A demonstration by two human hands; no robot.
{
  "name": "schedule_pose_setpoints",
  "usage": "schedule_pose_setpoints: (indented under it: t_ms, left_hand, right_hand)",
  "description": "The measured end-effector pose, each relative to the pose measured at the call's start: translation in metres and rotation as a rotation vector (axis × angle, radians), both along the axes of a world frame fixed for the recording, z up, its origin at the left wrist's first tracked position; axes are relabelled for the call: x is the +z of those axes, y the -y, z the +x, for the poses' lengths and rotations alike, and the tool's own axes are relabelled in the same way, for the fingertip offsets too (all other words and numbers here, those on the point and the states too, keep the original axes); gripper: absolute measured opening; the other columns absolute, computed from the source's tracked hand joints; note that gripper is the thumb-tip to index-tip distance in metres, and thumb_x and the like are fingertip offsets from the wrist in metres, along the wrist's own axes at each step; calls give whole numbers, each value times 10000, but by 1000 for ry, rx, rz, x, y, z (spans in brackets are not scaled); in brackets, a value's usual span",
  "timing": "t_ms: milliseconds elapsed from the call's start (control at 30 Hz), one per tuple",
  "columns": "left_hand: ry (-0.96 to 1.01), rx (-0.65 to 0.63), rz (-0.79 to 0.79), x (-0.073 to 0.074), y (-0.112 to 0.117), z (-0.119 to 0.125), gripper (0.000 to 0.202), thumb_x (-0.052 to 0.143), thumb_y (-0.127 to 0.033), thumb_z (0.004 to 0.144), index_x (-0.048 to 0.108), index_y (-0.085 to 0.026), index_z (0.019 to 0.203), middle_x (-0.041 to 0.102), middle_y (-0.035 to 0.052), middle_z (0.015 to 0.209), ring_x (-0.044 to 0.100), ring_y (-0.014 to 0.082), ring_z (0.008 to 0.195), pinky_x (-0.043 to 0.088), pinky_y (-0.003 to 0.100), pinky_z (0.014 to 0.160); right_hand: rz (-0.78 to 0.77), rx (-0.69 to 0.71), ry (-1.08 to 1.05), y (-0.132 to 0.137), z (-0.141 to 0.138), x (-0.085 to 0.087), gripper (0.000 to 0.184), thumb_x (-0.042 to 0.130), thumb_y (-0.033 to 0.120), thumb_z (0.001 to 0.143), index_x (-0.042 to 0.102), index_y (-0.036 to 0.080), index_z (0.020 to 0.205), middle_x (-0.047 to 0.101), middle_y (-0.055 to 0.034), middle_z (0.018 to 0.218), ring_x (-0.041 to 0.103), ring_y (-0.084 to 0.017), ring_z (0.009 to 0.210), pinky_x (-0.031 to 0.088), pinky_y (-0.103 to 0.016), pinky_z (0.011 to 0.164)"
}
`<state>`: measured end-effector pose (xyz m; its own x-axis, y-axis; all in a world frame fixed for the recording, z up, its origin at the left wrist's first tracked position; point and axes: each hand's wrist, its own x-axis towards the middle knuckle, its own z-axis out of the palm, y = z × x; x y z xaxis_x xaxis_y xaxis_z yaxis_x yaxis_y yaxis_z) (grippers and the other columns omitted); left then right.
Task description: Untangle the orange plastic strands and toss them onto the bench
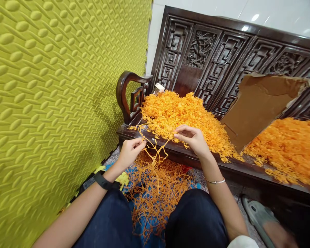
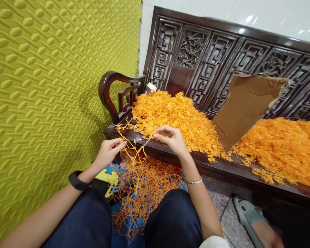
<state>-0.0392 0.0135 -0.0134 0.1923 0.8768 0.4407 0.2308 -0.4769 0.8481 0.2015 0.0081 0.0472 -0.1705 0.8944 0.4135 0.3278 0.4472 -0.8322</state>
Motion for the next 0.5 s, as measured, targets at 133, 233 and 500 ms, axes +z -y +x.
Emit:
schedule_pose_setpoints:
  t_ms: [133,233,500]
  left_hand:
    - [14,49,-9,-1,-2,-1,380,483,-361,793,294,-200,506,226,-62,512,237,81,494,199,245,496]
    - [44,112,-14,-2,-3,1,367,484,-356,793,313,-197,510,245,-60,518,252,83,496,210,244,498]
    - [80,154,50,-2,6,20,368,482,-335,810,292,-201,524,233,-64,509,235,78,478,196,246,484]
  right_hand:
    - [130,-77,-207,-3,-1,-1,129,730,265,679,643,203,752,599,-28,875,558,-149,830,462,-292,740]
    - [208,-183,-416,-4,-4,-2,147,719,242,655,610,204,744,558,-14,850,526,-128,777,444,-270,695]
    - [390,-402,-727,-21,8,6,183,618,79,620,519,185,732,472,22,750,446,-69,606,365,-222,561]
